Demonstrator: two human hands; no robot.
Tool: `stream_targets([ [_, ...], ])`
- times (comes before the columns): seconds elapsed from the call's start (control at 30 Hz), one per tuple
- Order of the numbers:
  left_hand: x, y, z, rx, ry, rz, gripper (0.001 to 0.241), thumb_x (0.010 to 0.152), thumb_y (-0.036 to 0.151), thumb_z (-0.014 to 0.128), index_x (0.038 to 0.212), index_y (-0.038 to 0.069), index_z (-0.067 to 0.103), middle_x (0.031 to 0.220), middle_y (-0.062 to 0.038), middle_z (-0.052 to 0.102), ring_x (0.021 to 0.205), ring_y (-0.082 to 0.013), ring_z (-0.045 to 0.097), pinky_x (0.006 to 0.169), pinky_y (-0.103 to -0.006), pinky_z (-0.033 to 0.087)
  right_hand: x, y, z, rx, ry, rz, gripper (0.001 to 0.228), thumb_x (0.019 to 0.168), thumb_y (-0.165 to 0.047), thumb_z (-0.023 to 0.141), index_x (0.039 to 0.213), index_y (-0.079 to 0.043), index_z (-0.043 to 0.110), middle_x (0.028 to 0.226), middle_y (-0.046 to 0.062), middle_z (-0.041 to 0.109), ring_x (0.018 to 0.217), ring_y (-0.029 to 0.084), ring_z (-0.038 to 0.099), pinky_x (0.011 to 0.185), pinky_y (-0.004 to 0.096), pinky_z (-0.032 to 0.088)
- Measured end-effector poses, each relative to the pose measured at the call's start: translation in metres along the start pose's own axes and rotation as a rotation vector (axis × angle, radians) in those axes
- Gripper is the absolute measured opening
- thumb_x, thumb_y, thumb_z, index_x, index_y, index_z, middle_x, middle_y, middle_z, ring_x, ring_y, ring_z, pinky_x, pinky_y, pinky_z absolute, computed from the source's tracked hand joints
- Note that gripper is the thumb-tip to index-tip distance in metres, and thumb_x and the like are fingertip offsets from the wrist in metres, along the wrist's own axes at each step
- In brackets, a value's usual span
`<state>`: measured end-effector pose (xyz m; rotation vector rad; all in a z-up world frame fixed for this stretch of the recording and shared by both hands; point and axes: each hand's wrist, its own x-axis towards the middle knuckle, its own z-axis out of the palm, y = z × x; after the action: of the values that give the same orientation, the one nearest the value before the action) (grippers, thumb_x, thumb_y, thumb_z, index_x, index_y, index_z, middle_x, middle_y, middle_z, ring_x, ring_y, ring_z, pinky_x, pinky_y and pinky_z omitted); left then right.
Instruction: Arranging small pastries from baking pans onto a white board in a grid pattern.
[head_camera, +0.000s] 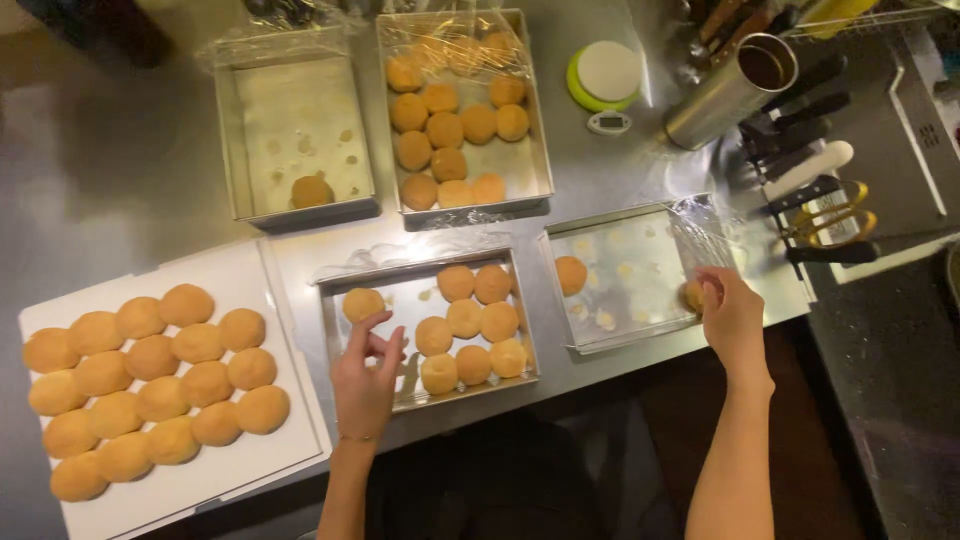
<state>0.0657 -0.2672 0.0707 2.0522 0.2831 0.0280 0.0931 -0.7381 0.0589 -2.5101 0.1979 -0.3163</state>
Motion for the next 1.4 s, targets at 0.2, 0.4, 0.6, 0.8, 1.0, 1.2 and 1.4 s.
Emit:
stream_targets([
  [0.2, -0.038, -0.003, 0.018, -0.141, 0.117, 0.078, 0.034, 0.100, 0.008, 0.061, 0.133, 0.001, 0.056, 0.098, -0.008, 0.073, 0.088, -0.0144, 0.073, 0.083, -0.0287, 0.057, 0.027, 0.019, -0.021, 0.048, -0.088, 0.026, 0.019, 0.106, -0.009, 0.062, 0.123, -0.001, 0.068, 0.107, 0.018, 0.074, 0.097, 0.030, 0.074, 0.086, 0.039, 0.058],
  [0.4, -0.046, -0.004, 0.019, -0.151, 0.208, 0.063, 0.035, 0.101, 0.007, 0.058, 0.136, 0.000, 0.055, 0.113, -0.012, 0.071, 0.093, -0.0172, 0.072, 0.085, -0.0299, 0.057, 0.024, -0.036, 0.081, 0.070, -0.419, -0.384, 0.064, 0.080, -0.015, 0.082, 0.139, -0.009, 0.055, 0.139, 0.015, 0.055, 0.130, 0.036, 0.053, 0.105, 0.043, 0.047],
  [0.6, -0.049, -0.016, 0.000, -0.154, 0.362, 0.056, 0.036, 0.102, 0.004, 0.057, 0.137, -0.003, 0.054, 0.116, -0.013, 0.069, 0.093, -0.0166, 0.070, 0.087, -0.0291, 0.055, 0.036, -0.053, 0.124, -0.202, -0.518, -0.367, 0.075, 0.071, -0.014, 0.085, 0.139, -0.015, 0.054, 0.127, 0.010, 0.056, 0.111, 0.034, 0.057, 0.090, 0.043, 0.053],
  [0.8, -0.057, -0.026, -0.028, -0.083, 0.521, 0.052, 0.035, 0.100, 0.000, 0.058, 0.134, -0.004, 0.055, 0.121, -0.015, 0.067, 0.095, -0.0159, 0.070, 0.084, -0.0292, 0.056, 0.030, -0.067, 0.116, -0.236, -0.416, -0.346, 0.065, 0.063, -0.013, 0.088, 0.121, -0.012, 0.059, 0.114, 0.011, 0.056, 0.112, 0.035, 0.057, 0.083, 0.044, 0.055],
  [1.0, -0.071, -0.037, -0.067, -0.139, 0.656, -0.024, 0.032, 0.100, -0.002, 0.058, 0.132, -0.004, 0.056, 0.125, -0.016, 0.065, 0.098, -0.0173, 0.069, 0.084, -0.0297, 0.057, 0.023, -0.072, 0.107, 0.085, -0.142, -0.114, 0.062, 0.074, -0.015, 0.089, 0.124, -0.004, 0.053, 0.119, 0.017, 0.055, 0.104, 0.032, 0.061, 0.085, 0.042, 0.055],
  [1.2, -0.078, -0.081, -0.118, -0.423, 0.801, -0.039, 0.037, 0.103, -0.001, 0.054, 0.139, -0.005, 0.047, 0.130, -0.018, 0.060, 0.099, -0.0172, 0.066, 0.078, -0.0281, 0.057, 0.024, -0.214, 0.112, 1.073, -0.574, 0.275, 0.063, 0.089, -0.005, 0.067, 0.147, -0.010, 0.044, 0.132, 0.013, 0.056, 0.122, 0.033, 0.063, 0.098, 0.041, 0.056],
  [1.4, -0.077, -0.115, -0.179, -0.537, 0.876, 0.020, 0.042, 0.101, -0.002, 0.055, 0.141, -0.004, 0.045, 0.133, -0.018, 0.058, 0.097, -0.0176, 0.065, 0.075, -0.0276, 0.056, 0.018, -0.373, 0.220, 1.363, -1.049, 0.289, 0.054, 0.098, -0.016, 0.064, 0.148, -0.009, 0.046, 0.137, 0.023, 0.061, 0.122, 0.032, 0.064, 0.101, 0.041, 0.055],
])
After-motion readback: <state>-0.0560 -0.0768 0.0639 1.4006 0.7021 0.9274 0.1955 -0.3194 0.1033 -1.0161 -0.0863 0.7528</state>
